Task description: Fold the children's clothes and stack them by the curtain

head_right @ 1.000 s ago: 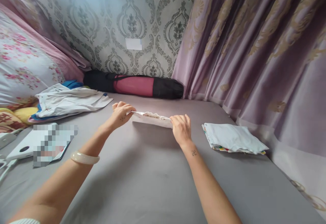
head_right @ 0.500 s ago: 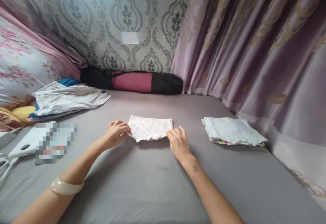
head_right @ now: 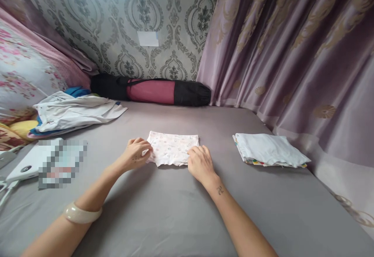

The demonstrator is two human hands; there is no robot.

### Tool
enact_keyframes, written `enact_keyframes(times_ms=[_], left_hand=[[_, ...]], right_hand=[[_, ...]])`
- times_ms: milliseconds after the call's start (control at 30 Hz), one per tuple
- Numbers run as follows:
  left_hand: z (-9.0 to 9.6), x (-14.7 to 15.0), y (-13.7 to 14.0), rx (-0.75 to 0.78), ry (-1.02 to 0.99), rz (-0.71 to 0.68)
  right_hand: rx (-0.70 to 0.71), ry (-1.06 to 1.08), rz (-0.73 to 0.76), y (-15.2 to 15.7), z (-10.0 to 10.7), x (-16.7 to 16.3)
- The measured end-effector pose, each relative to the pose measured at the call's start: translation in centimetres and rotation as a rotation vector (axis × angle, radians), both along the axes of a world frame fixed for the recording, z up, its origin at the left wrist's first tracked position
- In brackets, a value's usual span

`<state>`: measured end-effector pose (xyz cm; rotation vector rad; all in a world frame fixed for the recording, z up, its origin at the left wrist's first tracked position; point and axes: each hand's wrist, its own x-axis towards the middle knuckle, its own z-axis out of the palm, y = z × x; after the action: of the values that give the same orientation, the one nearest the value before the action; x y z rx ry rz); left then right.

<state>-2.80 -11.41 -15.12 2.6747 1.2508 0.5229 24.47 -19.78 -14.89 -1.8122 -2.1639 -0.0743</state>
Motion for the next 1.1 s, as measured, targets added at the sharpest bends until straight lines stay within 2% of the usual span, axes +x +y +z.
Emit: enact_keyframes(times_ms=[100,167,333,467,600,833,1100], left_hand=[[0.4,3.1,0.4,0.044,-0.015,0.093],[0.3,5.2,0.7,0.042,0.004,0.13],[-1.9,8.4,1.1,0.033,0.13,0.157],[-4.4,8.7,1.5,0.027,0.176,0.188],[-5.6,8.6,1.8,0.069,0.199,0.193],[-5.3,8.7,1.9,0.07,0.217,0.177],[-4.2,8.7,2.0,0.045,0.124,0.149]], right_hand=[[0.026,0.035,-0.037,2.4,0.0,-2.1],[-0.005,0.041,-0.061,3.9,-0.4,-3.6],[-0.13,0.049,-0.084,5.9,-2.2,-5.7],[-0.17,0.039,-0.055,5.9,-3.0,-5.7],[-0.197,0.03,-0.051,5.8,-3.2,-5.7],[-0.211,0.033,-0.05,6.0,-3.0,-5.8],[-0.236,0.085,-0.053,6.6,-2.6,-5.5]])
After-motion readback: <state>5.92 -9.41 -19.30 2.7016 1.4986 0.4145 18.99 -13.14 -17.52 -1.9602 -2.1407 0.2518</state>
